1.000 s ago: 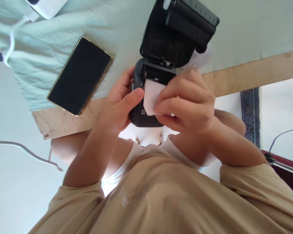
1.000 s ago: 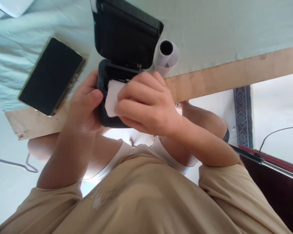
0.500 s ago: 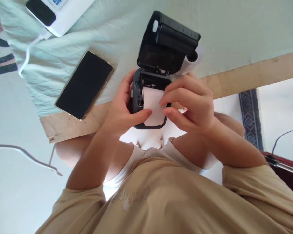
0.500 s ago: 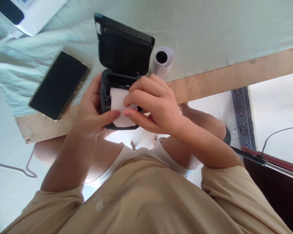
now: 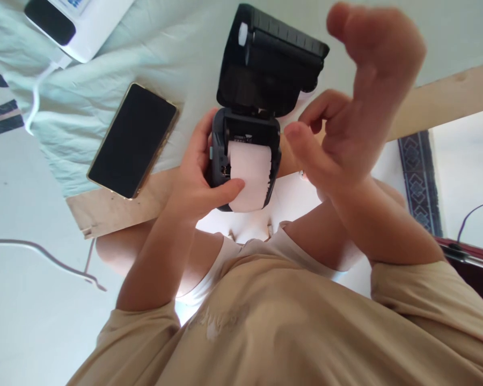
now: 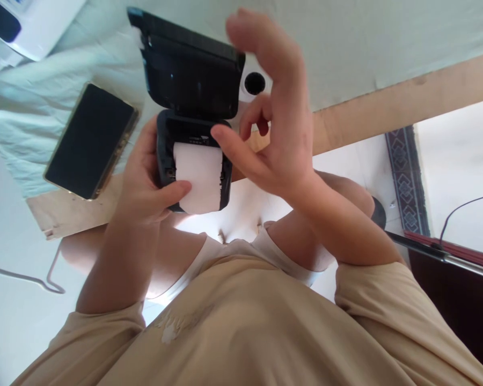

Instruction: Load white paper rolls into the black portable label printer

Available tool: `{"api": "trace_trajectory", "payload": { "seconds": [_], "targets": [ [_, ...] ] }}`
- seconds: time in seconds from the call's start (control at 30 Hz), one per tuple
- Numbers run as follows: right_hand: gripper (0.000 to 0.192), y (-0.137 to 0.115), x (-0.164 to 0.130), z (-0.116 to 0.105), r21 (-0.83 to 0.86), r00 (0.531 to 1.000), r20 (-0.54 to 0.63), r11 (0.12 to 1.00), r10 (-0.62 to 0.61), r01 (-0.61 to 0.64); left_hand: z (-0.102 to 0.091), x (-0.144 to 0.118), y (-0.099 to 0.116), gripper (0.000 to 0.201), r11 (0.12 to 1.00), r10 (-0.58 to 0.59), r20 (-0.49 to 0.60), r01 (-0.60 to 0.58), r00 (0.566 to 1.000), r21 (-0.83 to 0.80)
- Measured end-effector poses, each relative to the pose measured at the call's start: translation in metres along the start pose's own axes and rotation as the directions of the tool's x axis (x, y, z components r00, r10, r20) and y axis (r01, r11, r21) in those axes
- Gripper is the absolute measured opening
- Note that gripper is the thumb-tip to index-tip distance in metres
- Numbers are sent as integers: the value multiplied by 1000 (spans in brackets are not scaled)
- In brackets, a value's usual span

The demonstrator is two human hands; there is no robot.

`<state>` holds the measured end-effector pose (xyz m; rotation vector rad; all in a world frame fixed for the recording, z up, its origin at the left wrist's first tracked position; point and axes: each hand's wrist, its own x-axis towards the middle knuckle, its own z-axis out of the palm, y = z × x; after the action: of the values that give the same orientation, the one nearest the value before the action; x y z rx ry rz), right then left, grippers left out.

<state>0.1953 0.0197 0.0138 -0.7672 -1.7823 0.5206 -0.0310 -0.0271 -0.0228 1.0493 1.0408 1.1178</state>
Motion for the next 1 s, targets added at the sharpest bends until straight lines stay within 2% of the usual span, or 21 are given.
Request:
{"api": "trace_trajectory", "payload": {
  "seconds": [0.07,0.13,0.17,0.33,0.5,0.6,0.73,0.8,1.0],
  "targets": [
    [38,3,2,1,49,999,-38,999,19,-17,-1,1,0,111,999,15,17,-15,1000,31],
    [20,5,3,2,32,997,-79,999,-24,27,-2,2,-1,113,999,25,29,-26,999,30],
    [18,5,4,3,10,996,-66,999,-53,54,-2,2,-2,112,999,25,28,-26,999,25],
    [11,5,2,0,-30,980,156,991,-122,129,-3,2,-3,111,1000,1,8,-1,1000,-5],
    [7,4,-4,0,-46,948,294,989,-121,141,0,2,1,105,997,12,-1,-12,1000,-74],
    [11,4,-6,1,-47,937,343,995,-62,83,0,1,2,102,994,15,13,-13,1000,-109],
    [14,7,-9,2,-24,954,298,999,-35,44,1,1,4,101,992,14,25,-11,1000,-123],
    [26,10,-10,2,-18,956,295,1000,-4,10,2,1,5,100,990,9,25,-6,1000,-144],
    [65,18,-14,5,74,875,441,964,198,-256,7,2,5,76,965,22,-27,-29,999,-262]
  ]
}}
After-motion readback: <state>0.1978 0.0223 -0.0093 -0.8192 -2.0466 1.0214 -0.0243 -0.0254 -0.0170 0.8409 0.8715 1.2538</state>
